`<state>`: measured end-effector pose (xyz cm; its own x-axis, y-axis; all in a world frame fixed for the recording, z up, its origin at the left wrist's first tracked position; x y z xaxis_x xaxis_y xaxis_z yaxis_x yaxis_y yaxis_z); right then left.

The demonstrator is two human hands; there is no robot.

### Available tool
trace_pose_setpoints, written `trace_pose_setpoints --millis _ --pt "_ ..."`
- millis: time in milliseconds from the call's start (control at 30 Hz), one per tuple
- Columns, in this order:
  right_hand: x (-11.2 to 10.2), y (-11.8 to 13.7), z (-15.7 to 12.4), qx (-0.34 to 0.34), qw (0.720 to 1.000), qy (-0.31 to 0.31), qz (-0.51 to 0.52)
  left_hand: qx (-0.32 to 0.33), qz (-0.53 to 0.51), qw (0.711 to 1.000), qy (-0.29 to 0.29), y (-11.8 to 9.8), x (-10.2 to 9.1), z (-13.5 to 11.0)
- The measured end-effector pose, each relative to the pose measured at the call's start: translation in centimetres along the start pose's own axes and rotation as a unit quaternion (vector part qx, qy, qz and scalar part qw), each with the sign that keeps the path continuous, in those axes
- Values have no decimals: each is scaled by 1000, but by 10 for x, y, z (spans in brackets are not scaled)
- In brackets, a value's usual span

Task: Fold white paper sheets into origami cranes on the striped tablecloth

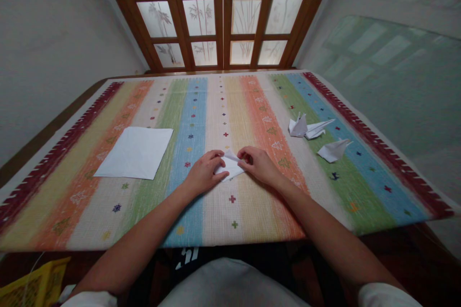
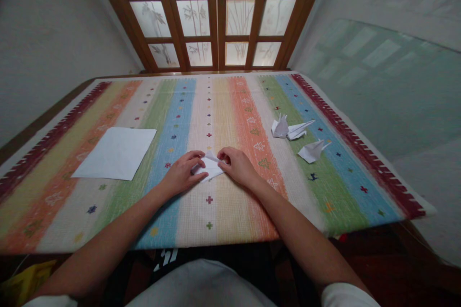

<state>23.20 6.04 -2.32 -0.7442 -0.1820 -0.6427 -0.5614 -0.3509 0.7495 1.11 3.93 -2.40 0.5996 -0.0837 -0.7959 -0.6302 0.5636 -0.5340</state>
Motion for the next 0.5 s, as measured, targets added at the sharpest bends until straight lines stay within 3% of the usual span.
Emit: trace_pose_setpoints --millis 233,500 --pt "-1 6 -1 -45 999 23 18 1 -12 1000 -23 -4 -2 2" --pt "-6 9 -5 -127 986 109 -17 32 16 999 17 -4 0 1"
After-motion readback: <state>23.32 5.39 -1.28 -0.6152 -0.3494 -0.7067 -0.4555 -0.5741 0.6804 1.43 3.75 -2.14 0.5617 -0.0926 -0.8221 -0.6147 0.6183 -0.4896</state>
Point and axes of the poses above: each hand's wrist, its own z-axis towards the middle knuckle, its own x-axis out of the palm, y = z × x, the point moved 3 cm from there along z, towards the middle knuckle
